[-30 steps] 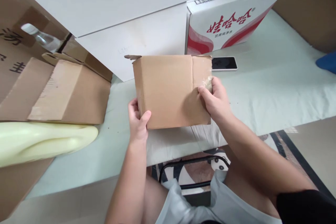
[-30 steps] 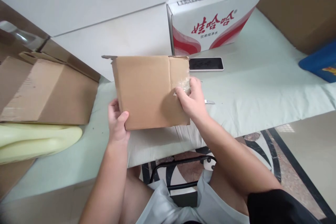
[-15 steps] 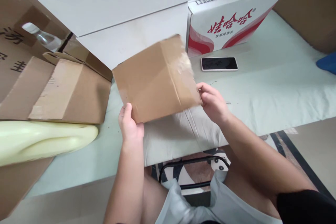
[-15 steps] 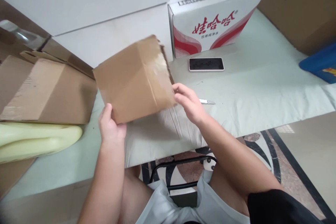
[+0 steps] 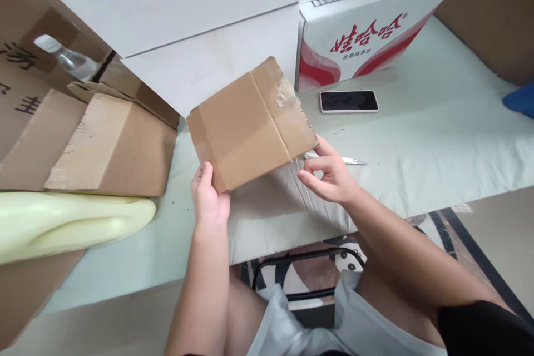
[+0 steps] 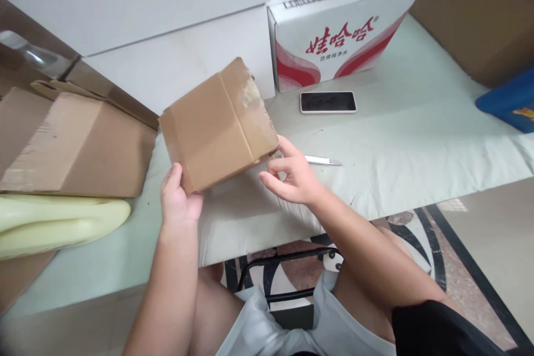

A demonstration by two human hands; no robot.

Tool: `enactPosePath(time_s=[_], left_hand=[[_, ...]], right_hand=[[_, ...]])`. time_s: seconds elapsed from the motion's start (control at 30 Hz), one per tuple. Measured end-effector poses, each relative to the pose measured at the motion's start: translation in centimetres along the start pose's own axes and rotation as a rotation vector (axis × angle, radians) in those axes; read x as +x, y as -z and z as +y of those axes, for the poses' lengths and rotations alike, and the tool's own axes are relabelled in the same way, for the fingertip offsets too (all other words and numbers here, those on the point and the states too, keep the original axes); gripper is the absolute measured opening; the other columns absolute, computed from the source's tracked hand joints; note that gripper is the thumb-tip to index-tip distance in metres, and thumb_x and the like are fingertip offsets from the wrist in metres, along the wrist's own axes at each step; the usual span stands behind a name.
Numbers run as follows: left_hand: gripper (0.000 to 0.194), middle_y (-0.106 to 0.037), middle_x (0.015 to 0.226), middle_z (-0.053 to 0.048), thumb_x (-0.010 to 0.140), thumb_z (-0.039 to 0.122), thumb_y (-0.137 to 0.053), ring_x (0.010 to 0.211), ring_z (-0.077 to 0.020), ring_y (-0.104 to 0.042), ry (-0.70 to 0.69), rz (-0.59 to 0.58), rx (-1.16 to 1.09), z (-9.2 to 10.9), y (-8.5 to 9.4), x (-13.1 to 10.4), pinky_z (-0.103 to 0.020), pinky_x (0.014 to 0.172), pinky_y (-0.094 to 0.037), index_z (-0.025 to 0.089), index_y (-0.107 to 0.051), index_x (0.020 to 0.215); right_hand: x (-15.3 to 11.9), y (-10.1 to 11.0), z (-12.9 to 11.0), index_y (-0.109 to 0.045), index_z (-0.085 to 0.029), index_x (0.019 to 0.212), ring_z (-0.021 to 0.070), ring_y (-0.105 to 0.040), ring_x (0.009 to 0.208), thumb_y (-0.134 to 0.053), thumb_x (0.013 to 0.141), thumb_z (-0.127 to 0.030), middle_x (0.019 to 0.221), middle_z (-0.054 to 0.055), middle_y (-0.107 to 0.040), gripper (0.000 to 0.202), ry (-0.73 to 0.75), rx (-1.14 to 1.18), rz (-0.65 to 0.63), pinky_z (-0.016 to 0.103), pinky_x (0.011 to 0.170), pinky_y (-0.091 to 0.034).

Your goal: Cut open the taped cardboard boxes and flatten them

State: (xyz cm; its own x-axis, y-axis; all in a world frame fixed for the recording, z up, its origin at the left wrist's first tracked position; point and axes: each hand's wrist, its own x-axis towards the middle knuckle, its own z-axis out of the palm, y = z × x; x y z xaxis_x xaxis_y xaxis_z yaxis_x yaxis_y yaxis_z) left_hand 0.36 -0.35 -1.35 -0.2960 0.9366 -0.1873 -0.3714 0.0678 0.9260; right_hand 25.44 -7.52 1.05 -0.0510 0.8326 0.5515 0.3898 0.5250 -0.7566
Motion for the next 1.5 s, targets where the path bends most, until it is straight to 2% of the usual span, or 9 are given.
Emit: enactPosePath(time_s=[0.07,0.1,0.2,0.3,0.53,0.73,1.13,1.33,1.5], left_hand=[[0.049,-0.079,0.094,-0.006,0.063,0.053,-0.094,0.082,-0.0192,-0.072,0.019,0.004,-0.008,0.1,0.1,0.1,-0.028,0.069,-0.056,0.018,-0.074,0.091],[0.048,-0.079,0.095,-0.006,0.064,0.052,-0.094,0.084,-0.0194,-0.073,0.029,0.004,-0.011,0.1,0.2,0.1,-0.028,0.071,-0.057,0.018,-0.075,0.091],[0.044,-0.080,0.097,-0.006,0.066,0.051,-0.093,0.086,-0.0195,-0.073,0.056,-0.001,-0.006,0.2,0.2,0.1,-0.030,0.074,-0.057,0.019,-0.074,0.090],[0.043,-0.079,0.096,-0.006,0.067,0.051,-0.092,0.086,-0.0201,-0.073,0.069,-0.021,0.010,0.3,0.1,-0.1,-0.030,0.075,-0.057,0.020,-0.074,0.090],[0.050,-0.079,0.092,-0.005,0.058,0.051,-0.097,0.080,-0.0187,-0.073,0.115,-0.036,0.006,0.8,-0.3,-0.6,-0.027,0.066,-0.055,0.019,-0.074,0.089],[0.053,-0.080,0.091,-0.005,0.056,0.053,-0.098,0.076,-0.0176,-0.072,0.154,-0.059,0.026,0.7,-0.5,-0.8,-0.025,0.061,-0.054,0.019,-0.073,0.088],[0.039,-0.079,0.098,-0.005,0.066,0.044,-0.091,0.083,-0.0201,-0.073,0.166,-0.039,0.038,0.2,-0.4,-0.5,-0.026,0.061,-0.051,0.021,-0.073,0.092],[0.040,-0.080,0.096,-0.005,0.061,0.042,-0.093,0.083,-0.0196,-0.073,0.176,-0.007,0.017,0.5,-0.6,-0.7,-0.025,0.060,-0.051,0.020,-0.074,0.089],[0.043,-0.078,0.090,-0.003,0.058,0.042,-0.095,0.077,-0.0178,-0.071,0.172,0.000,0.011,0.7,-0.5,-0.6,-0.025,0.059,-0.051,0.020,-0.071,0.085]], right_hand=[[0.0,-0.1,0.0,-0.063,-0.023,0.071,0.0298,-0.063,0.115,-0.060,0.094,-0.030,0.128,0.013,-0.061,0.025,0.018,-0.031,-0.002,0.049,0.098,-0.053],[0.0,-0.2,0.1,-0.068,-0.024,0.080,0.0305,-0.063,0.119,-0.059,0.094,-0.028,0.131,0.014,-0.062,0.017,0.007,-0.051,-0.006,0.050,0.101,-0.053],[-0.1,-0.3,0.5,-0.066,-0.026,0.108,0.0292,-0.067,0.111,-0.058,0.092,-0.025,0.118,0.012,-0.070,0.018,-0.048,-0.097,-0.028,0.049,0.097,-0.056],[-0.3,-0.4,1.0,-0.061,-0.024,0.117,0.0295,-0.070,0.102,-0.059,0.091,-0.026,0.112,0.011,-0.074,0.026,-0.099,-0.096,-0.052,0.046,0.091,-0.058],[-0.8,-0.6,1.5,-0.064,-0.024,0.111,0.0323,-0.070,0.102,-0.064,0.090,-0.033,0.111,0.012,-0.075,0.022,-0.177,-0.072,-0.086,0.048,0.089,-0.057],[-0.5,-0.7,1.1,-0.061,-0.026,0.092,0.0297,-0.069,0.093,-0.064,0.093,-0.035,0.093,0.008,-0.073,0.010,-0.183,-0.007,-0.096,0.048,0.090,-0.056],[-0.1,-0.6,0.7,-0.057,-0.027,0.093,0.0307,-0.067,0.098,-0.065,0.088,-0.033,0.103,0.010,-0.074,0.011,-0.206,-0.041,-0.070,0.048,0.086,-0.057],[-0.1,-0.7,0.6,-0.058,-0.027,0.093,0.0296,-0.066,0.094,-0.066,0.089,-0.031,0.098,0.008,-0.071,0.010,-0.193,-0.018,-0.072,0.049,0.086,-0.057],[-0.2,-0.9,0.7,-0.059,-0.026,0.100,0.0319,-0.063,0.105,-0.068,0.087,-0.035,0.112,0.012,-0.068,0.018,-0.182,-0.054,-0.016,0.052,0.092,-0.057]])
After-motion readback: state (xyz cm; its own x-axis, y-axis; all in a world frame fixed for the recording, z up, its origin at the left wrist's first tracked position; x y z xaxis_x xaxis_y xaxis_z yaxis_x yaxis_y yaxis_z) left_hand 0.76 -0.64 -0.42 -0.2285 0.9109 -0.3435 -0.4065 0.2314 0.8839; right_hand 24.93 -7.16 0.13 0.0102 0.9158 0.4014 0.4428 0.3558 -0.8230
